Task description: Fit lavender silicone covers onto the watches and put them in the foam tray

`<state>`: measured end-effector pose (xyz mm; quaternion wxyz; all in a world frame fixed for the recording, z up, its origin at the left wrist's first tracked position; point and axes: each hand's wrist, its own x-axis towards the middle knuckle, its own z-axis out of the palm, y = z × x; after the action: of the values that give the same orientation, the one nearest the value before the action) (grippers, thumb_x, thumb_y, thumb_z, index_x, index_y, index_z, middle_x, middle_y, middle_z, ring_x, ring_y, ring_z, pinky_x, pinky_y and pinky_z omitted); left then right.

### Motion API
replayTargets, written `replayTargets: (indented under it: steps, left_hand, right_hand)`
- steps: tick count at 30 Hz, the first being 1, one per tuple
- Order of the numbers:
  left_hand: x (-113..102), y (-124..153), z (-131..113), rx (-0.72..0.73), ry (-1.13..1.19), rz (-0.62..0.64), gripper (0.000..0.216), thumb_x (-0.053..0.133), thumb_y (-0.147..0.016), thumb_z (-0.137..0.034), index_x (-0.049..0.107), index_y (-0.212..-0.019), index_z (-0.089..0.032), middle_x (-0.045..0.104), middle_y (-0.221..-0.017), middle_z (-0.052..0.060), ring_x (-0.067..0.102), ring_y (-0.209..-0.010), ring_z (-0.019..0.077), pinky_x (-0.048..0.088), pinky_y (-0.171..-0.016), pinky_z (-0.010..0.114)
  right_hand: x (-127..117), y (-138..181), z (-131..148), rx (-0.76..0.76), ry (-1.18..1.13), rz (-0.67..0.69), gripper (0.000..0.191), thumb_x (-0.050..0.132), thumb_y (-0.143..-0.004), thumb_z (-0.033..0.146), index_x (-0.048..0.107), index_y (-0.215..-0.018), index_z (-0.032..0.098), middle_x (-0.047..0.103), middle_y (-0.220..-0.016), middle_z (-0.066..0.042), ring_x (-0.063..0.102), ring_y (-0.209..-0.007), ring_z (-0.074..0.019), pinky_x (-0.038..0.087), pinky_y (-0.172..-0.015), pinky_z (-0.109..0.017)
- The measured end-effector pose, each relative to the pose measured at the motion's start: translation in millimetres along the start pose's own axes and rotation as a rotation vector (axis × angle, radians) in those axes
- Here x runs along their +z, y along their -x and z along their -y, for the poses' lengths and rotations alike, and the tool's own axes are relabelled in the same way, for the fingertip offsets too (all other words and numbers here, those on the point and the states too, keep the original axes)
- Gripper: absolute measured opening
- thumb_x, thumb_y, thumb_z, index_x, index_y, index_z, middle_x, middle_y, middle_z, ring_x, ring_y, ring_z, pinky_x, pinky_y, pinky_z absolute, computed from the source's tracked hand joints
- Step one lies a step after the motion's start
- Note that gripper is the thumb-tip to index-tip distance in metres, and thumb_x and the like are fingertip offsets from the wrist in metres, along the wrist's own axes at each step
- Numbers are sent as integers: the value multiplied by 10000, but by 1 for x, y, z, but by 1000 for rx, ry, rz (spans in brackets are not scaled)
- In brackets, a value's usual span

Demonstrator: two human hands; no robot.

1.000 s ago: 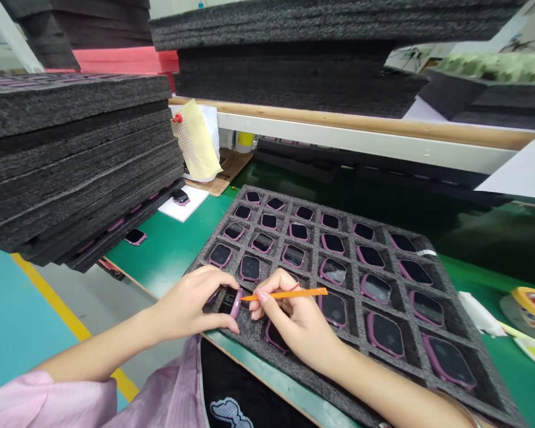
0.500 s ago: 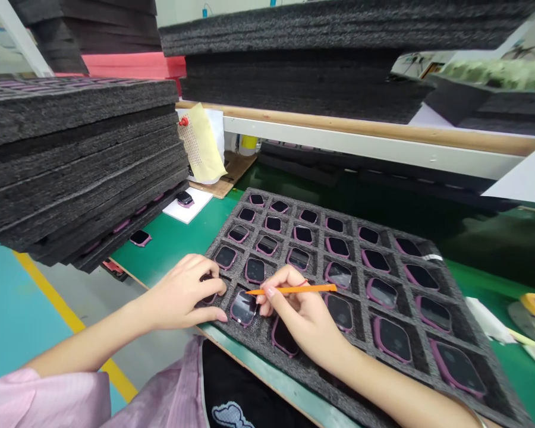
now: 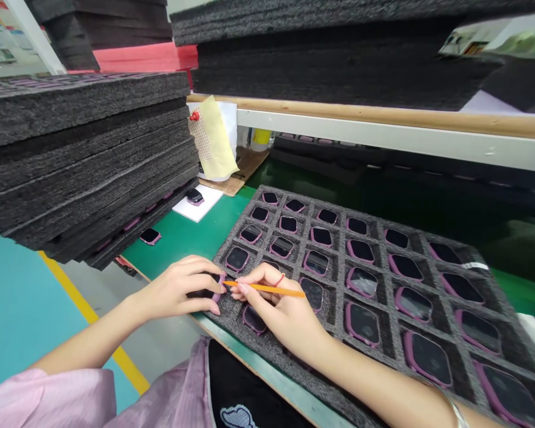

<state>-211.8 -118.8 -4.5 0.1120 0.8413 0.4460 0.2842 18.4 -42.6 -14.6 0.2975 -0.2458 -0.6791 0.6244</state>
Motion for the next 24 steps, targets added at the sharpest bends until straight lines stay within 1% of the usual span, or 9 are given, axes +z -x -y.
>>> replayTargets:
  steps: [2,7,14,16,18,20,22,23,24]
  left_hand:
    - [3,1,0,-33,38,-25,290,727,-881,-444,680,-1032,-201,739,-1132,107,695,-1051,217,528,-939,354]
    - [7,5,-1,-261,112,-85,586,802,-751,-580,592,-1146,-201,747,-1104,89,718,-1008,224,552,-887,340]
    - [7,5,-2,-293,116,-70,565,793,-755,-592,588,-1120,-212,745,-1098,72,714,-1007,222,544,-893,341]
    - [4,3,-2,-300,101,-45,549,797,-759,-579,592,-1117,-216,744,-1103,64,710,-1011,219,543,-894,339]
    - [2,3,-2,-304,72,-16,532,800,-770,-550,596,-1139,-224,741,-1130,60,702,-1040,220,539,-911,343]
    - [-1,3,-5,-275,43,-3,524,798,-788,-518,599,-1184,-238,731,-1185,67,682,-1108,230,526,-958,359]
    - [-4,5,-14,-231,42,-34,460,777,-830,-473,612,-1199,-254,706,-1264,78,643,-1197,239,495,-1027,385]
    - [-7,6,-20,-224,65,-63,387,750,-865,-444,626,-1184,-262,688,-1302,81,622,-1235,241,479,-1057,398]
    - [-10,8,-28,-221,112,-88,307,715,-899,-421,644,-1156,-270,675,-1323,82,610,-1256,240,469,-1075,406]
  right_hand:
    - [-1,1,-1,-5,14,2,165,640,-943,387,642,-901,227,770,-860,-42,761,-842,-203,591,-803,-352]
    - [-3,1,2,-17,54,16,133,638,-941,333,637,-866,223,768,-836,-26,749,-803,-180,567,-772,-314]
    - [-2,-1,-2,-22,108,38,120,623,-942,315,631,-870,220,761,-821,-20,734,-783,-171,553,-750,-294]
    - [-3,-1,5,-13,115,50,102,615,-953,311,645,-918,221,755,-814,-15,729,-768,-165,555,-733,-286]
    - [-10,3,20,-34,145,66,124,585,-976,313,668,-947,225,739,-827,-15,713,-773,-159,556,-734,-280]
    - [-21,17,41,-118,242,80,205,520,-1012,301,690,-917,237,717,-896,-32,694,-832,-157,553,-782,-278]
    - [-38,45,57,-212,386,101,304,438,-1041,265,700,-888,255,692,-1006,-53,684,-929,-164,548,-856,-278]
    - [-47,65,59,-214,435,94,298,425,-1043,252,699,-926,268,691,-1019,-55,686,-911,-167,556,-825,-271]
    - [-56,88,55,-141,480,115,260,436,-1040,242,692,-1049,282,696,-1044,-64,690,-942,-188,562,-848,-291]
